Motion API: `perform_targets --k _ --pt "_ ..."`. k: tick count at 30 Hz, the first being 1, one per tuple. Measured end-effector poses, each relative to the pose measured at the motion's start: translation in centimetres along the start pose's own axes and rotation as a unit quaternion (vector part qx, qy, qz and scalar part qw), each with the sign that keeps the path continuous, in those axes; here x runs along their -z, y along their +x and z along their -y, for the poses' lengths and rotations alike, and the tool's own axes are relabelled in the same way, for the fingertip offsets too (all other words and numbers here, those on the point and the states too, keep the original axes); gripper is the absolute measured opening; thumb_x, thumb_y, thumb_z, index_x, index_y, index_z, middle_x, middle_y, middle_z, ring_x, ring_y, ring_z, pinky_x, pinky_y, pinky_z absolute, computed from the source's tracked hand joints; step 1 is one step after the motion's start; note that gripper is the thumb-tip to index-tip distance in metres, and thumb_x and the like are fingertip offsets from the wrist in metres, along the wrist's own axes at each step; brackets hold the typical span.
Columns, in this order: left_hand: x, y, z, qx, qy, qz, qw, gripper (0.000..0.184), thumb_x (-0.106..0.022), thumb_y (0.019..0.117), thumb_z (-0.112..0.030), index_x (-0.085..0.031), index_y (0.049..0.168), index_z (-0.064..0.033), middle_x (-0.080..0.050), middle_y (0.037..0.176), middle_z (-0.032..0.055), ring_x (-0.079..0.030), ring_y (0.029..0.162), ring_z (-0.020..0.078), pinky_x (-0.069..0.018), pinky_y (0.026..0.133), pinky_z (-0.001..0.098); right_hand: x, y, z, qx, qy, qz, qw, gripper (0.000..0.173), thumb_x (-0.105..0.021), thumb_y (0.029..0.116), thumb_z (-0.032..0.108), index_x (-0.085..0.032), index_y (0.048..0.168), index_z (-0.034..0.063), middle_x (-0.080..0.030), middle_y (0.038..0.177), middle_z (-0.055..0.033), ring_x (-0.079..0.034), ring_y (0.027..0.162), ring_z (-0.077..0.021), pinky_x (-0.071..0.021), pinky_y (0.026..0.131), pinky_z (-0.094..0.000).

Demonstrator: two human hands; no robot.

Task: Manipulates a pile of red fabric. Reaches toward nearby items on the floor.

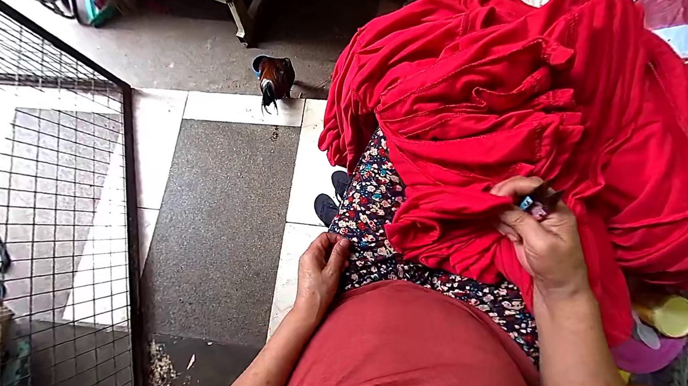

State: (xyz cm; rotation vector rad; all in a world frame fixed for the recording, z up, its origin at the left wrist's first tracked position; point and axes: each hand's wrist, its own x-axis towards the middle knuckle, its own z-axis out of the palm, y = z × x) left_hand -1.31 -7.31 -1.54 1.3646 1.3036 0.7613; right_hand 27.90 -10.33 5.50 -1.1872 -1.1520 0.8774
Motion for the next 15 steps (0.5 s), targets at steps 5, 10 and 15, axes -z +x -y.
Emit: perform_targets --k 5,10,15 --pt "-1.0 0.9 1.2 -0.143 0.182 -0.002 0.973 0.029 -0.053 0.1036 -0.020 -0.070 0.100 0.0031 -0.071 0.088 0.0151 -0.070 0.085 0.0204 -0.0558 0.081 0.0360 -0.6 0.3 -0.1 -0.030 0.085 -0.065 0.994 0.031 -0.046 0.0951 -0.001 -0.071 0.098 0.0176 -0.068 0.091 0.0088 -0.045 0.053 0.0044 -0.0396 0.049 -0.0130" --pt "-0.7 1.0 1.2 -0.114 0.075 -0.020 0.990 0.027 -0.050 0.1048 -0.017 -0.068 0.101 0.0037 -0.068 0.084 0.0047 -0.065 0.076 0.0040 -0.0543 0.075 0.0221 -0.7 0.4 0.0 -0.046 0.107 -0.087 0.989 0.032 -0.043 0.0933 -0.003 -0.069 0.094 0.0152 -0.069 0.090 0.0074 -0.045 0.051 0.0037 -0.0397 0.047 -0.0132" --pt "0.4 1.1 0.6 0.077 -0.164 -0.089 0.979 0.016 -0.040 0.1068 -0.010 -0.051 0.095 -0.0086 -0.045 0.063 -0.0108 -0.046 0.055 -0.0004 -0.0428 0.058 0.0172 -0.9 0.2 0.2 -0.054 0.097 -0.092 0.990 0.032 -0.043 0.0919 -0.003 -0.068 0.093 0.0160 -0.069 0.091 0.0082 -0.047 0.051 0.0037 -0.0407 0.047 -0.0134"
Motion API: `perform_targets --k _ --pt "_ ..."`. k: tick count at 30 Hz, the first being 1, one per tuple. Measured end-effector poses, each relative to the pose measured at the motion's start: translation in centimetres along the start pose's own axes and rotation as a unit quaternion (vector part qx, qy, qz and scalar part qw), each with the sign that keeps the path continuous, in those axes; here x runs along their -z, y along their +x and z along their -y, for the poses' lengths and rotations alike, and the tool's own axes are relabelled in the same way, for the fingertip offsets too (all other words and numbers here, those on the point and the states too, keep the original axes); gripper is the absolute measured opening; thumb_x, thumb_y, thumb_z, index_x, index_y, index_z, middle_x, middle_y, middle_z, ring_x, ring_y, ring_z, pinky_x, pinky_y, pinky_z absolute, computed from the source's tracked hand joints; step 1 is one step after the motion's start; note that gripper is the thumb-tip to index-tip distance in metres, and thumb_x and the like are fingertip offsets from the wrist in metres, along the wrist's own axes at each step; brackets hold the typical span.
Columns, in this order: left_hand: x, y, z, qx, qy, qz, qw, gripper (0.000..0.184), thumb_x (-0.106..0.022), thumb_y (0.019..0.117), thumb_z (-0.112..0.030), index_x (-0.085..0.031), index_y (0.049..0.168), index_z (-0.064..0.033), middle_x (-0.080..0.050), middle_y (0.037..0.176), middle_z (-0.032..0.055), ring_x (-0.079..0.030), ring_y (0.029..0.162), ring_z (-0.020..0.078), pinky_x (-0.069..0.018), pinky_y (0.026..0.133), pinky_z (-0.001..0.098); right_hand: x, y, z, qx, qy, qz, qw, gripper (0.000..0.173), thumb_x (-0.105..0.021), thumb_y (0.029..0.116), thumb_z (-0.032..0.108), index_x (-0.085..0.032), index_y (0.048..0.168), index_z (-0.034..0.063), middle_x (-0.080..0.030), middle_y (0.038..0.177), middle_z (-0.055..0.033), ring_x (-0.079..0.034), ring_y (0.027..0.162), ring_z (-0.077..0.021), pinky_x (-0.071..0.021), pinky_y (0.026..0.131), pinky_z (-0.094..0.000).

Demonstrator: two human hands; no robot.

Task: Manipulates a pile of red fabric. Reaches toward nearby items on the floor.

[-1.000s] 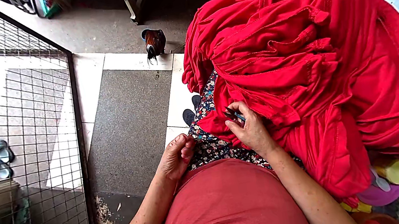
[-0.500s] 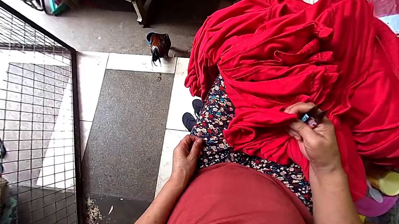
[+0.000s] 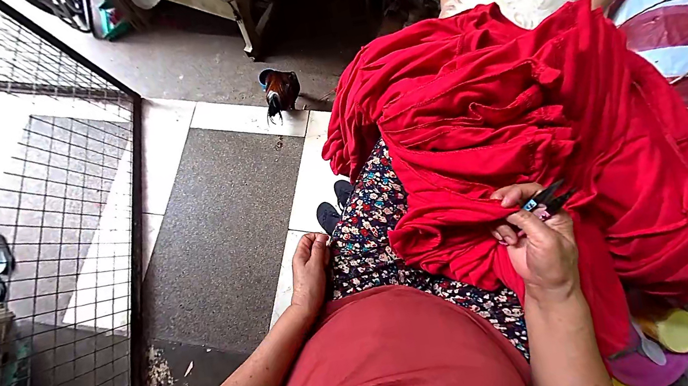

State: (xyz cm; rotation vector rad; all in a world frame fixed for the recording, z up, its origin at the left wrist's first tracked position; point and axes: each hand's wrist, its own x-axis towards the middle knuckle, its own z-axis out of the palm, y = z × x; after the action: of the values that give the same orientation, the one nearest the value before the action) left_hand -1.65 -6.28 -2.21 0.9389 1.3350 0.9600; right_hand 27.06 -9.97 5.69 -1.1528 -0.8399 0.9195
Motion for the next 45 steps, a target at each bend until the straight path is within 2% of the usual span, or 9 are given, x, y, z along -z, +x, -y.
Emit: perform_targets --k 4,7,13,20,24,31,35,40,45 --pt "-0.8 2.2 -0.3 0.049 0.082 -0.009 0.995 0.020 -0.042 0.1092 -0.013 -0.057 0.104 -0.0009 -0.046 0.064 -0.0065 -0.046 0.054 0.0019 -0.0437 0.058 0.0195 -0.2 0.0 -0.1 0.003 -0.005 0.002 1.000 0.031 -0.044 0.0908 -0.004 -0.067 0.093 0.0156 -0.069 0.091 0.0083 -0.047 0.051 0.0043 -0.0408 0.047 -0.0130" --pt "-1.4 3.8 -0.8 0.061 0.226 0.041 0.971 0.031 -0.045 0.1098 -0.023 -0.062 0.114 0.0021 -0.062 0.084 0.0066 -0.059 0.074 0.0113 -0.0505 0.075 0.0325 -0.1 -0.2 -0.1 0.003 -0.013 0.004 1.000 0.030 -0.042 0.0904 -0.005 -0.066 0.093 0.0137 -0.068 0.091 0.0083 -0.047 0.053 0.0043 -0.0405 0.048 -0.0132" --pt "-1.8 3.5 -1.1 -0.024 0.344 0.071 0.936 0.030 -0.047 0.1081 -0.018 -0.061 0.109 0.0083 -0.065 0.091 0.0176 -0.064 0.085 0.0243 -0.0508 0.082 0.0431 -0.3 -0.1 -0.4 0.004 -0.024 -0.001 1.000 0.029 -0.041 0.0900 -0.006 -0.065 0.095 0.0088 -0.068 0.092 0.0075 -0.046 0.054 0.0057 -0.0388 0.048 -0.0120" --pt "-0.9 3.5 0.5 0.027 0.073 0.003 0.997 0.031 -0.031 0.1090 -0.015 -0.050 0.086 -0.0094 -0.045 0.061 -0.0107 -0.045 0.053 -0.0016 -0.0411 0.055 0.0153 0.1 -1.1 -0.2 0.019 -0.008 0.015 1.000 0.029 -0.043 0.0888 -0.006 -0.067 0.094 0.0086 -0.067 0.097 0.0070 -0.046 0.057 0.0068 -0.0382 0.049 -0.0114" --pt "-1.0 3.4 0.4 0.033 0.026 0.002 0.999 0.033 -0.029 0.1087 -0.014 -0.047 0.081 -0.0157 -0.043 0.056 -0.0130 -0.041 0.047 -0.0026 -0.0377 0.049 0.0132 0.7 -2.6 -0.3 0.038 -0.064 0.081 0.994 0.025 -0.045 0.0912 -0.001 -0.068 0.092 0.0105 -0.066 0.098 0.0095 -0.051 0.069 0.0085 -0.0403 0.056 -0.0109" --pt "-2.8 2.4 -1.8 -0.093 0.193 0.086 0.973 0.031 -0.034 0.1055 -0.021 -0.053 0.085 -0.0078 -0.045 0.063 -0.0118 -0.046 0.057 -0.0053 -0.0405 0.059 0.0138 2.0 -4.0 1.0 0.095 -0.102 0.090 0.986 0.020 -0.047 0.0966 0.001 -0.064 0.088 0.0066 -0.064 0.095 0.0060 -0.056 0.088 0.0061 -0.0463 0.074 -0.0113" --pt "-5.6 2.7 -5.2 -0.112 0.141 0.181 0.967 0.028 -0.032 0.1045 -0.019 -0.053 0.088 -0.0115 -0.048 0.063 -0.0172 -0.045 0.054 -0.0078 -0.0430 0.055 0.0127 2.3 -3.0 1.8 0.128 -0.136 0.096 0.978 0.020 -0.047 0.0918 -0.005 -0.066 0.086 -0.0084 -0.068 0.092 -0.0100 -0.063 0.097 -0.0086 -0.0502 0.091 -0.0231" --pt "-11.8 2.8 -12.7 -0.219 0.135 0.315 0.913 0.034 -0.029 0.1068 -0.019 -0.053 0.083 -0.0224 -0.051 0.065 -0.0225 -0.046 0.056 -0.0098 -0.0410 0.054 0.0104 1.7 -2.1 2.5 0.084 -0.250 0.173 0.949 0.021 -0.051 0.0897 -0.012 -0.069 0.099 -0.0142 -0.069 0.100 -0.0258 -0.068 0.098 -0.0327 -0.0536 0.092 -0.0415" --pt "-22.8 2.2 -18.7 -0.324 0.200 0.451 0.807 0.036 -0.040 0.1074 -0.034 -0.055 0.076 -0.0228 -0.045 0.063 -0.0207 -0.043 0.057 -0.0100 -0.0380 0.055 0.0108 0.1 -3.0 1.0 0.032 -0.343 0.235 0.909 0.018 -0.062 0.0920 -0.003 -0.073 0.106 -0.0039 -0.070 0.104 -0.0235 -0.070 0.094 -0.0387 -0.0558 0.081 -0.0563"
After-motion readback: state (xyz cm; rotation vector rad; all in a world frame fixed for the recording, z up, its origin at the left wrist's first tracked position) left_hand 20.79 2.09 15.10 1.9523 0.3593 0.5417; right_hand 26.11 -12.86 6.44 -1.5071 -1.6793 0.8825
